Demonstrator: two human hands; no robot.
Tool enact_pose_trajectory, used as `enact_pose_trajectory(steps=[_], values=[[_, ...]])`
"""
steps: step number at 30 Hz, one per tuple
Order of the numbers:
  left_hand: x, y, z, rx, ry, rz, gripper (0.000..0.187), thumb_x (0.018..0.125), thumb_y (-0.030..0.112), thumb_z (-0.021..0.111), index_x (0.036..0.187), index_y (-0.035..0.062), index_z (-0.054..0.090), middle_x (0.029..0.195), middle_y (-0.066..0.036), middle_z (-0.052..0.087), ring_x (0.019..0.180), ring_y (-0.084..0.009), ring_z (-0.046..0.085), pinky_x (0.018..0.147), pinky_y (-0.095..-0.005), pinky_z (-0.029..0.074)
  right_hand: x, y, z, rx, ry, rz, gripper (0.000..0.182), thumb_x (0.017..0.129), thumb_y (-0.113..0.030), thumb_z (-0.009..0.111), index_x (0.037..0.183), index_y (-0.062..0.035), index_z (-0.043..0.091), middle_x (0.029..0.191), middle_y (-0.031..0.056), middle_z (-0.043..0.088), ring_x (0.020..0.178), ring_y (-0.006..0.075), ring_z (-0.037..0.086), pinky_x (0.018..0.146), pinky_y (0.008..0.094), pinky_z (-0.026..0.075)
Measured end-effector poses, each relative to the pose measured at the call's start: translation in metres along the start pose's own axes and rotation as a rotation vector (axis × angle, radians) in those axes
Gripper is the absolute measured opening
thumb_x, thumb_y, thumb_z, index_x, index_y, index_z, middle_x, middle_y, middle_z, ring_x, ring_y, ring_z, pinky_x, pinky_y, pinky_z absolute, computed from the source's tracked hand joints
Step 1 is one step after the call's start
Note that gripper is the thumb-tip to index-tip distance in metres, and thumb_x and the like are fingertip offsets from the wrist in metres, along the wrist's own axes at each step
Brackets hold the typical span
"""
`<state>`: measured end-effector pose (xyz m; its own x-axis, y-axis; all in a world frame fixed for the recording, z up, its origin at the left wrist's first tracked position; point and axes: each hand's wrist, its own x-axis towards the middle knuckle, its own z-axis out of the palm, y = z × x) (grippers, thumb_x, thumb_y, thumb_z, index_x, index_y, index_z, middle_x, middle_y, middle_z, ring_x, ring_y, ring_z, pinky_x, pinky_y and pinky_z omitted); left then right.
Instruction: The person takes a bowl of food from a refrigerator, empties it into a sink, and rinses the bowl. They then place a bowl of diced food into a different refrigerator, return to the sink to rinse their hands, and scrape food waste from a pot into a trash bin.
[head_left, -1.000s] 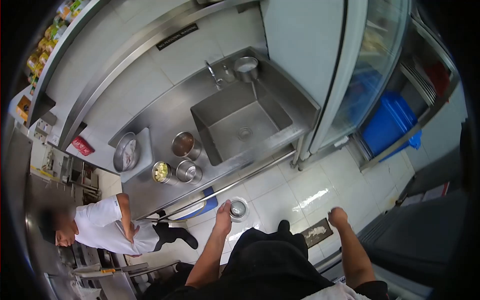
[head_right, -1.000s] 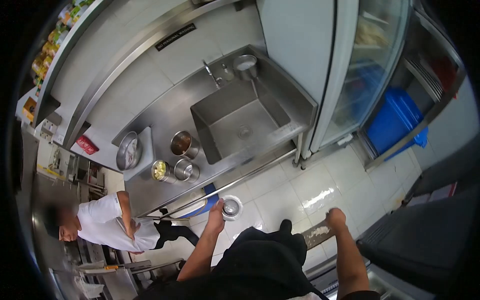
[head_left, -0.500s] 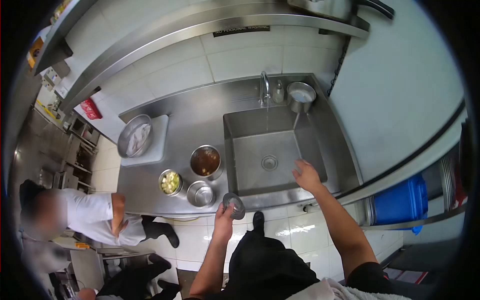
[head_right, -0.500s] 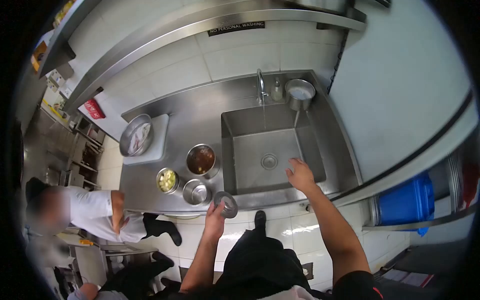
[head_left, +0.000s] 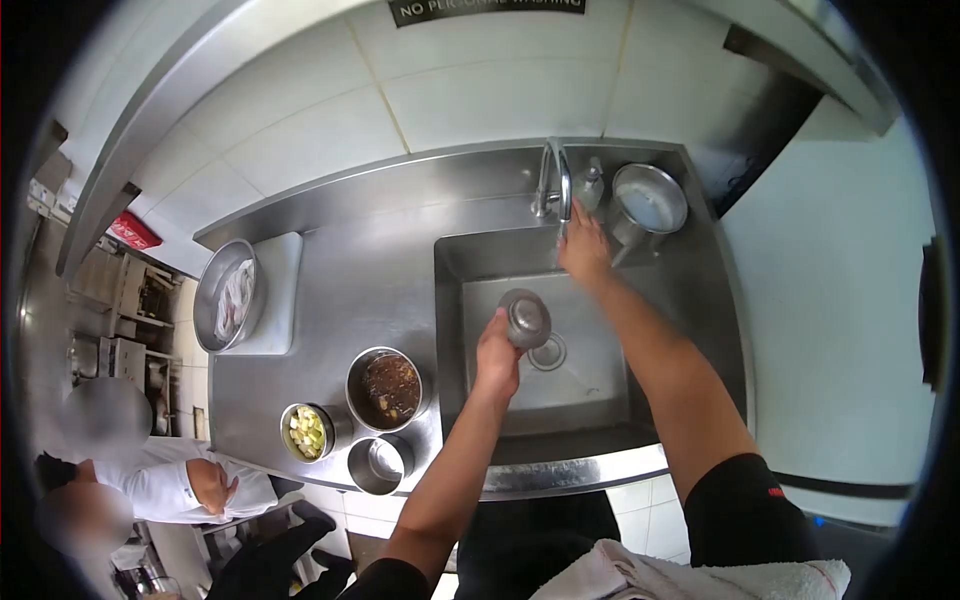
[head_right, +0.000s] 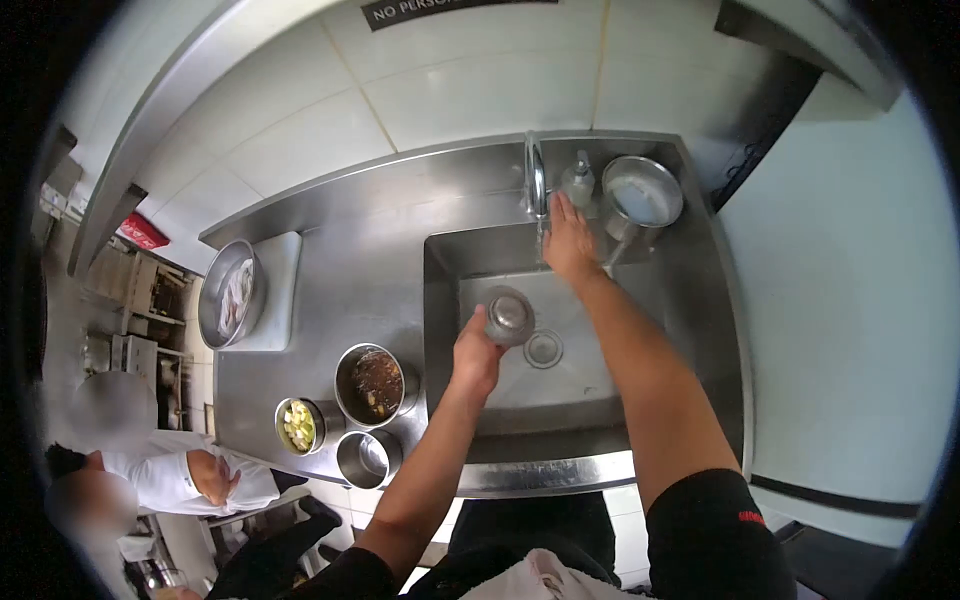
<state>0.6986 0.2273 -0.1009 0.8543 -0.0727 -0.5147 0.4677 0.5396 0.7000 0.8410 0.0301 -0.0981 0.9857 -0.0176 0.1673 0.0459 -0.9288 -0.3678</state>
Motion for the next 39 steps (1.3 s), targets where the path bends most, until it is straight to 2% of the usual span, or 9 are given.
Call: enact_pose_trajectory(steps=[6, 9, 12, 15, 18, 25, 30, 35, 39], values=[[0.066, -0.022, 0.028, -0.144, 0.047, -0.101, 0.047, 0.107, 0.039, 0.043, 0.135, 0.0016, 0.05, 0.129, -0.01, 0.06, 0.114, -0.0215, 0.059, 0.096, -0.0399, 0.044, 0.011, 0.036, 0.048, -0.346, -0.263, -0.078, 0.069, 0.094, -0.019, 0.054, 0.156, -0.005, 0.026, 0.164, 0.0094, 0.019, 0.147, 0.0295, 0.027, 0.121, 0.0505, 0.021], [0.094, -0.037, 0.041, -0.101, 0.08, -0.11, 0.046, 0.107, 0.039, 0.043, 0.134, 0.0022, 0.051, 0.128, -0.009, 0.061, 0.113, -0.0208, 0.059, 0.096, -0.039, 0.044, 0.015, 0.034, 0.038, -0.302, -0.282, -0.11, 0.056, 0.097, -0.021, 0.051, 0.149, -0.0047, 0.04, 0.162, 0.011, 0.027, 0.145, 0.0305, 0.033, 0.119, 0.0522, 0.024], [0.107, -0.042, 0.059, -0.13, 0.119, -0.103, 0.043, 0.107, 0.038, 0.045, 0.132, 0.0039, 0.052, 0.126, -0.009, 0.062, 0.11, -0.0208, 0.061, 0.095, -0.0391, 0.046, 0.02, 0.07, 0.062, 0.168, -0.296, -0.032, 0.044, 0.099, -0.03, 0.053, 0.134, -0.0032, 0.055, 0.146, 0.0152, 0.049, 0.131, 0.0285, 0.05, 0.108, 0.0497, 0.04], [0.109, -0.042, 0.065, -0.256, 0.102, -0.066, 0.041, 0.106, 0.038, 0.046, 0.132, 0.0062, 0.053, 0.126, -0.009, 0.062, 0.109, -0.0208, 0.062, 0.094, -0.0397, 0.046, 0.006, 0.079, 0.044, 0.632, -0.666, 0.351, 0.044, 0.099, -0.039, 0.057, 0.122, -0.0026, 0.061, 0.122, 0.0127, 0.064, 0.11, 0.0242, 0.06, 0.087, 0.0425, 0.05], [0.122, -0.055, 0.051, -0.31, 0.026, -0.019, 0.041, 0.105, 0.038, 0.048, 0.132, 0.0073, 0.053, 0.126, -0.009, 0.062, 0.108, -0.0206, 0.062, 0.095, -0.0401, 0.046, -0.022, 0.046, 0.006, 0.987, -0.673, 0.481, 0.047, 0.095, -0.04, 0.066, 0.122, -0.003, 0.06, 0.109, 0.0093, 0.065, 0.095, 0.02, 0.06, 0.074, 0.036, 0.05], [0.119, -0.052, 0.066, 0.067, 0.071, 0.082, 0.044, 0.104, 0.046, 0.046, 0.14, 0.0198, 0.051, 0.141, -0.005, 0.051, 0.128, -0.0201, 0.047, 0.101, -0.0455, 0.042, -0.02, 0.025, 0.019, 1.01, -0.426, 0.303, 0.046, 0.091, -0.025, 0.071, 0.127, 0.0004, 0.055, 0.104, 0.011, 0.066, 0.09, 0.0217, 0.064, 0.078, 0.0355, 0.052], [0.127, -0.062, 0.093, -0.097, 0.083, 0.183, 0.058, 0.103, 0.06, 0.034, 0.13, 0.0126, 0.055, 0.121, -0.006, 0.062, 0.111, -0.021, 0.058, 0.092, -0.0409, 0.049, -0.026, -0.011, 0.011, 1.104, -0.219, 0.365, 0.045, 0.094, -0.024, 0.066, 0.13, -0.0002, 0.053, 0.105, 0.0149, 0.069, 0.091, 0.0244, 0.066, 0.079, 0.0384, 0.053], [0.145, -0.063, 0.072, -0.473, -0.07, -0.07, 0.058, 0.103, 0.061, 0.033, 0.11, 0.0101, 0.059, 0.098, -0.008, 0.065, 0.093, -0.0259, 0.064, 0.086, -0.0417, 0.053, -0.058, 0.007, -0.004, 0.532, -0.179, -0.128, 0.045, 0.094, -0.031, 0.063, 0.129, -0.0044, 0.055, 0.103, 0.0139, 0.071, 0.107, 0.0329, 0.063, 0.098, 0.0465, 0.044], [0.149, -0.065, 0.083, -0.668, -0.264, -0.129, 0.056, 0.103, 0.059, 0.032, 0.111, 0.0111, 0.06, 0.102, -0.01, 0.065, 0.097, -0.0281, 0.063, 0.089, -0.0437, 0.053, -0.056, 0.024, -0.014, 0.238, -0.007, -0.413, 0.04, 0.092, -0.033, 0.063, 0.123, -0.0078, 0.059, 0.1, 0.0118, 0.072, 0.112, 0.0337, 0.06, 0.104, 0.0504, 0.036]])
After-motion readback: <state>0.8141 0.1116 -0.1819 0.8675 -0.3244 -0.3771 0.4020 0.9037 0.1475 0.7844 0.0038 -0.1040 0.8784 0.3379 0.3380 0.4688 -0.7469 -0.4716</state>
